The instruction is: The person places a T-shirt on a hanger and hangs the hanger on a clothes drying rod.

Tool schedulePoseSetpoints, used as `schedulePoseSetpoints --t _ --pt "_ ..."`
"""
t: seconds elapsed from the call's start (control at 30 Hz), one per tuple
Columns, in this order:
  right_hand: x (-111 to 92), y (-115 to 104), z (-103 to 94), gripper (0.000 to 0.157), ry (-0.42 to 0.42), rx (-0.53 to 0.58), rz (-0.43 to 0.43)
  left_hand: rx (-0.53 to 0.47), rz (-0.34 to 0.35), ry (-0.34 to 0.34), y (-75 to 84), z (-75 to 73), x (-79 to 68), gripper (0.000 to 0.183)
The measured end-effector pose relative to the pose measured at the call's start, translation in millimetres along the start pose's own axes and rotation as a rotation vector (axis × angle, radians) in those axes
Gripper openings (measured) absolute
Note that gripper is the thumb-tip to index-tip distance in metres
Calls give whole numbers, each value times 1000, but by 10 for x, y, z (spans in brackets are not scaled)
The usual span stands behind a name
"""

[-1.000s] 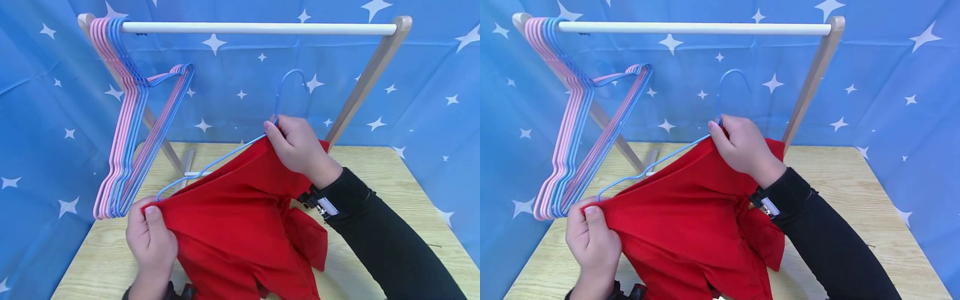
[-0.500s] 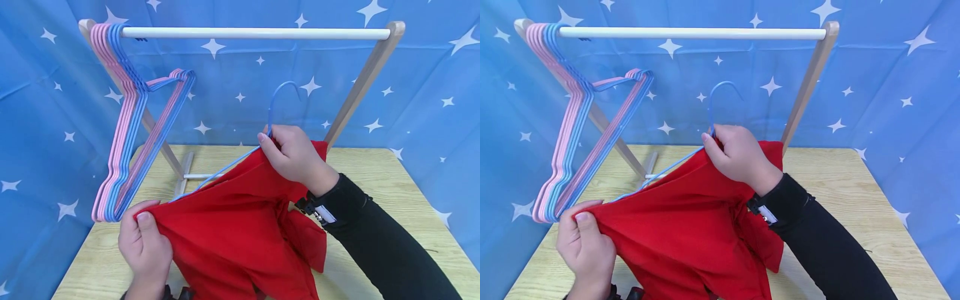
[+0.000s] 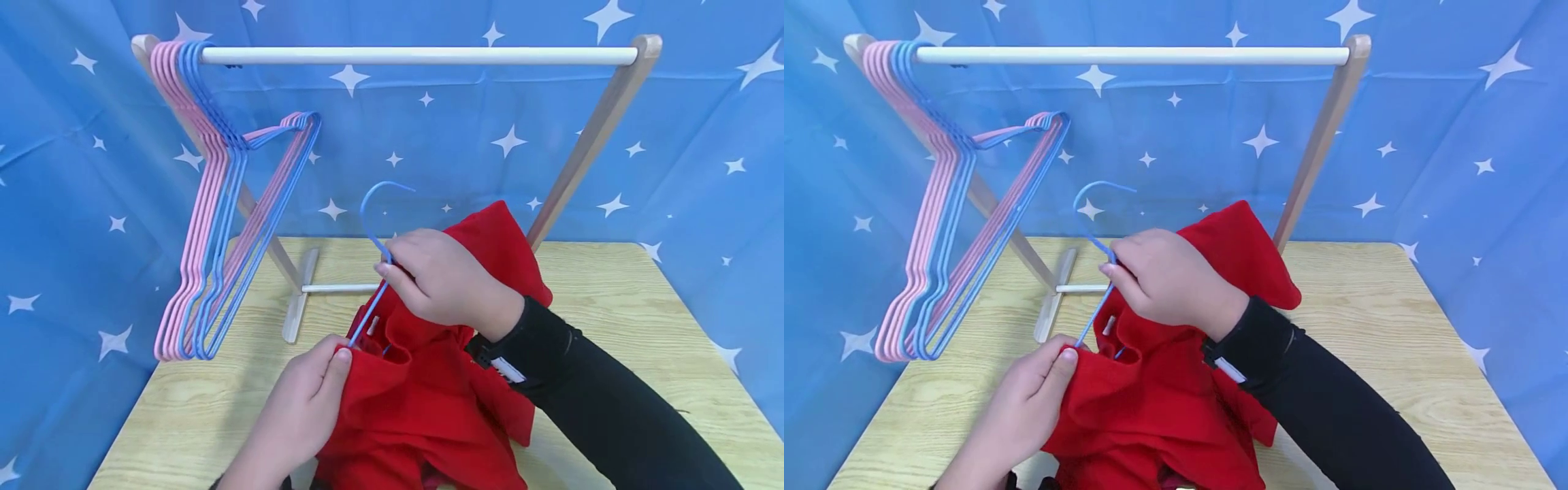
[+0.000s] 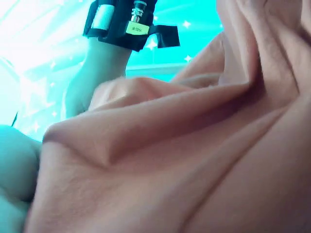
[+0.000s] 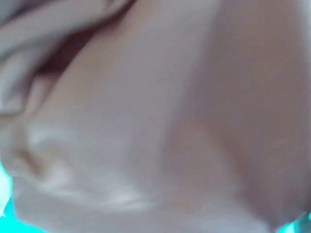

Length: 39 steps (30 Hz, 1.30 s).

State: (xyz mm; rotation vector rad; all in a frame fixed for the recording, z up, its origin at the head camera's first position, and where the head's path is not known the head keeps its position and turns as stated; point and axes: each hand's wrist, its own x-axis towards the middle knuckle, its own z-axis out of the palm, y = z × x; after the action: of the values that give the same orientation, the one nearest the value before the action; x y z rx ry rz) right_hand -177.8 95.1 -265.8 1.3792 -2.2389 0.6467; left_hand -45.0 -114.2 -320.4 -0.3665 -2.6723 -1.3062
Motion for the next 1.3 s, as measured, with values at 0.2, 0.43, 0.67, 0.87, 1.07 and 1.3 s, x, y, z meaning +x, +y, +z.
schedulePoseSetpoints --t 0.2,0.43,0.67,0.87,1.07,1.3 --pt "-36 63 41 21 12 31 1 -174 -51 -13 32 35 -5 23" --pt "-107 366 -75 25 102 90 70 -238 -25 -10 74 -11 -63 24" --pt "-229 721 -132 59 161 27 191 -256 123 6 85 -125 -113 23" --pt "-318 860 -158 55 244 98 365 -203 158 24 93 -207 -130 25" --pt "-359 838 -118 31 194 7 352 -170 117 29 66 -192 -125 25" --pt "-270 687 -169 25 81 18 184 -230 15 -42 93 -188 -106 16"
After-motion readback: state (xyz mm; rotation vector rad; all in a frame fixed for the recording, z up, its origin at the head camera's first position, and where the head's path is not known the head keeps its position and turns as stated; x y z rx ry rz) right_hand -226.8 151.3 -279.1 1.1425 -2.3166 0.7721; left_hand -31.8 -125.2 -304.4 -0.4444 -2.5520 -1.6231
